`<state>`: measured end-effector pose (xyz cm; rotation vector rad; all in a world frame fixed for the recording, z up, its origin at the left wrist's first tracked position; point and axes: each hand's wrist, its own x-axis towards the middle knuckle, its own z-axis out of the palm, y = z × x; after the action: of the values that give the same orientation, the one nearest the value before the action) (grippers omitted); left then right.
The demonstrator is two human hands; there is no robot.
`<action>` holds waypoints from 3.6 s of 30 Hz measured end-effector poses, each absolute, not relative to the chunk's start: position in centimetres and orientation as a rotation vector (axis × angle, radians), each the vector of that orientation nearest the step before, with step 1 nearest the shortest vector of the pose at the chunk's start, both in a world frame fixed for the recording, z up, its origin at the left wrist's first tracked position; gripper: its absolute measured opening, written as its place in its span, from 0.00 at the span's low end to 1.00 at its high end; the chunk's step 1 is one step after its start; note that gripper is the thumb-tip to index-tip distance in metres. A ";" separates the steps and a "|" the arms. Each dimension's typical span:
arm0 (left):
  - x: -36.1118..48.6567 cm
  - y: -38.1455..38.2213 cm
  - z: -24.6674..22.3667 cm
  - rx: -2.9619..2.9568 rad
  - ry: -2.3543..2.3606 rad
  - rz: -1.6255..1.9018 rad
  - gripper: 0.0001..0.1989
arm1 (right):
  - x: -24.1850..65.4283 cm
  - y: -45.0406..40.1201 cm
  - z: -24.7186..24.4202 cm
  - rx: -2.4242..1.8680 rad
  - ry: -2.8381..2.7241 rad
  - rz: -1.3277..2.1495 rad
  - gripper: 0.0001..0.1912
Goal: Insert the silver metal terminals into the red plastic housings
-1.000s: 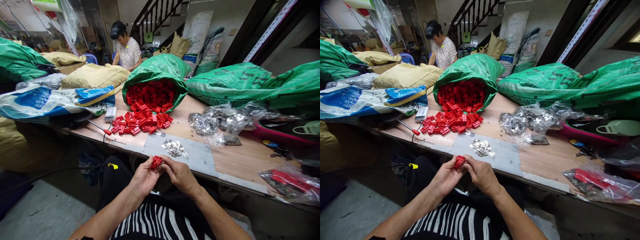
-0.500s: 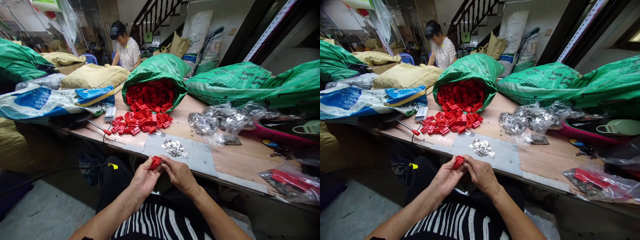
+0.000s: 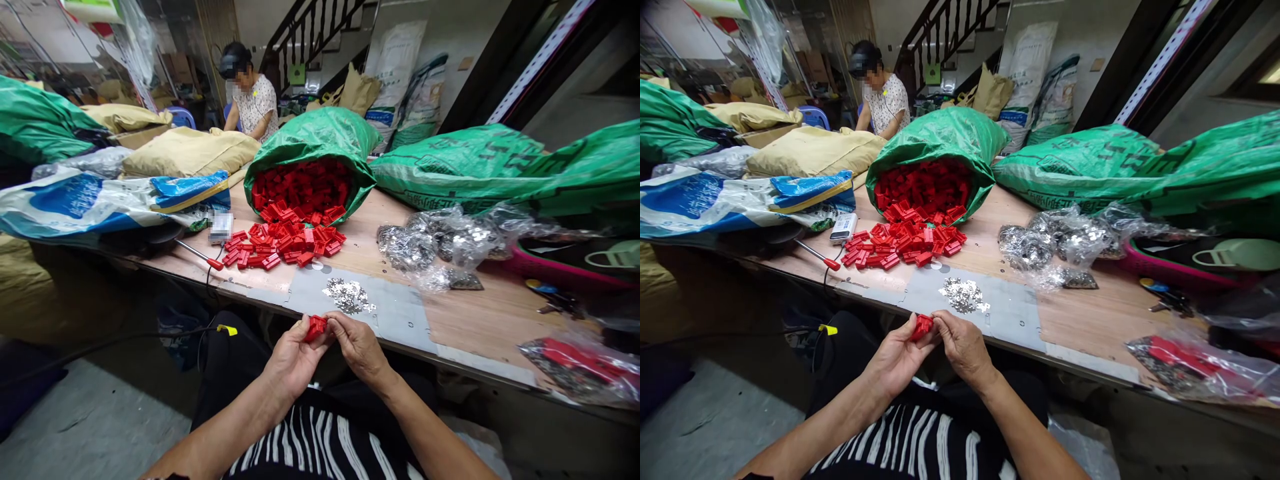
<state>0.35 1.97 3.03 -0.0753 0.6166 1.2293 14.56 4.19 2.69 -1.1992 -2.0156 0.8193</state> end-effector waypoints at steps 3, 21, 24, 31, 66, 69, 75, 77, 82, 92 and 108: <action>0.3 2.1 2.9 -0.085 0.658 1.223 0.12 | 14.6 4.1 3.0 -1.185 -2.018 0.944 0.15; -0.6 0.9 -1.1 -0.076 0.754 1.080 0.06 | 14.5 2.8 0.4 -1.375 -2.043 0.859 0.11; -0.7 1.0 -1.3 -0.087 0.765 1.076 0.06 | 14.4 3.0 0.0 -1.333 -2.047 0.875 0.05; -1.4 1.8 -3.4 -0.121 0.848 1.075 0.07 | 13.5 3.3 0.5 -1.331 -2.150 0.828 0.07; -3.1 2.0 0.4 0.780 1.119 1.424 0.20 | 13.1 1.8 6.0 -1.027 -2.042 1.155 0.20; -2.6 1.8 0.5 0.819 1.075 1.339 0.17 | 14.9 1.1 5.6 -1.084 -1.987 1.182 0.18; -1.9 1.5 0.0 0.857 1.042 1.218 0.16 | 21.4 4.4 3.0 -1.643 -1.832 0.553 0.11; -1.8 1.6 0.1 0.847 0.997 1.206 0.14 | 22.9 5.6 2.3 -1.769 -1.867 0.421 0.10; -1.3 1.6 0.6 0.751 0.894 1.191 0.14 | 23.3 7.1 1.6 -1.826 -1.979 0.329 0.09; -1.1 1.7 0.9 0.806 0.934 1.293 0.21 | 23.6 7.6 1.8 -1.773 -2.030 0.269 0.07; -1.8 1.8 2.2 1.117 1.054 1.271 0.25 | 16.7 3.8 5.2 -1.232 -1.835 0.843 0.07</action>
<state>-1.78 1.79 2.22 1.1173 1.0537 1.2712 16.70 3.83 5.20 -1.2320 -1.8348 0.8427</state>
